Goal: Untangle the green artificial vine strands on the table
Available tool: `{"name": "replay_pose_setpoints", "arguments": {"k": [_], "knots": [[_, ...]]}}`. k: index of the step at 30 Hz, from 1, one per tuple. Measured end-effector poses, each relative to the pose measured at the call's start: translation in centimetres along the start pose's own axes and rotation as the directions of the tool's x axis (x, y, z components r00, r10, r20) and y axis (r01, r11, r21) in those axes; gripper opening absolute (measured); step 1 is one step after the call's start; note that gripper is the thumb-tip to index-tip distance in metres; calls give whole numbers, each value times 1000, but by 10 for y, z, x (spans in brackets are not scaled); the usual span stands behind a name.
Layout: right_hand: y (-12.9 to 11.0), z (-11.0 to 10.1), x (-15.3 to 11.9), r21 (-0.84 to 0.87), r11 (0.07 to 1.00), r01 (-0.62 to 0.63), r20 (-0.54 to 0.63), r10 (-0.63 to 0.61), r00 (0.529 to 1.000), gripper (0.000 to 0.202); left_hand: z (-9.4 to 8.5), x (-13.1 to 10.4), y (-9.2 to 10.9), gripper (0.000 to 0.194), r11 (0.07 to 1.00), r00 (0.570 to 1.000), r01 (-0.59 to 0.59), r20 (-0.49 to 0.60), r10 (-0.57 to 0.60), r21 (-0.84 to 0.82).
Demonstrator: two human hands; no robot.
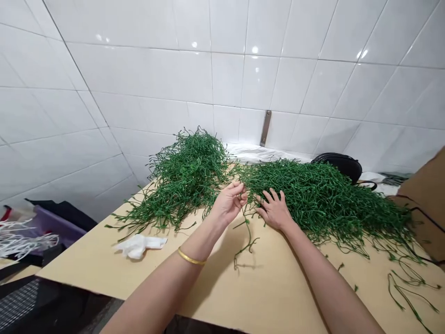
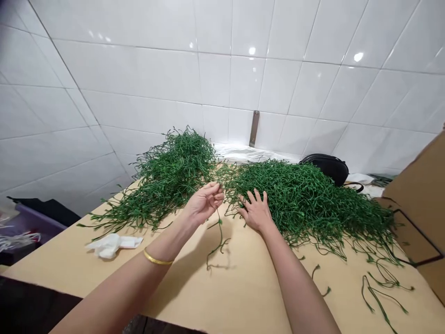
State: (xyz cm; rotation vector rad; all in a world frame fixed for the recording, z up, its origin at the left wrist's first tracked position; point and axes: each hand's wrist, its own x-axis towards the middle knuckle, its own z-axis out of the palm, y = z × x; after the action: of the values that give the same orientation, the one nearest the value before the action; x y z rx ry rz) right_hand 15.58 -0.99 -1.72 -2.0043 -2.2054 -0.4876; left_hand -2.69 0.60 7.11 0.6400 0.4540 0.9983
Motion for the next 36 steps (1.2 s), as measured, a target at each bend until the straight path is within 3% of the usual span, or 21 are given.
{"name": "replay_pose_setpoints", "arguments": {"k": [6,10,15,18,20,23,27,30,32,36], "knots": [[-14,-14,-4,50,999,-11,78,7,997,51,-3,16,-33,24,997,998,56,14,-56,45],[-19,-27,-11,88,995,35,136,-46,990,49,-13,20,-41,25,995,998,49,21,-51,85],[-13,-50,-20,226,964,138,-47,-131,990,34,-16,26,-37,20,993,999,30,36,-34,117],[-14,-66,-31,439,887,142,-182,-66,981,28,-16,28,-37,17,992,997,21,65,-30,122],[-18,-73,-39,597,797,91,-202,40,978,29,-15,27,-41,16,992,997,32,71,-41,122],[-27,-72,-45,790,611,-52,-87,195,977,28,-15,25,-49,15,993,994,65,82,-73,98],[-35,-59,-42,964,175,-202,142,305,942,34,-15,21,-58,16,992,984,113,131,-121,61],[-37,-49,-36,980,-97,-176,199,356,913,36,-18,19,-64,18,985,972,165,160,-170,41],[-37,-44,-34,973,-183,-142,205,394,896,31,-20,19,-67,18,982,968,181,167,-187,51],[-35,-37,-34,956,-260,-139,246,443,862,25,-24,19,-71,22,974,950,194,227,-216,116]]}}
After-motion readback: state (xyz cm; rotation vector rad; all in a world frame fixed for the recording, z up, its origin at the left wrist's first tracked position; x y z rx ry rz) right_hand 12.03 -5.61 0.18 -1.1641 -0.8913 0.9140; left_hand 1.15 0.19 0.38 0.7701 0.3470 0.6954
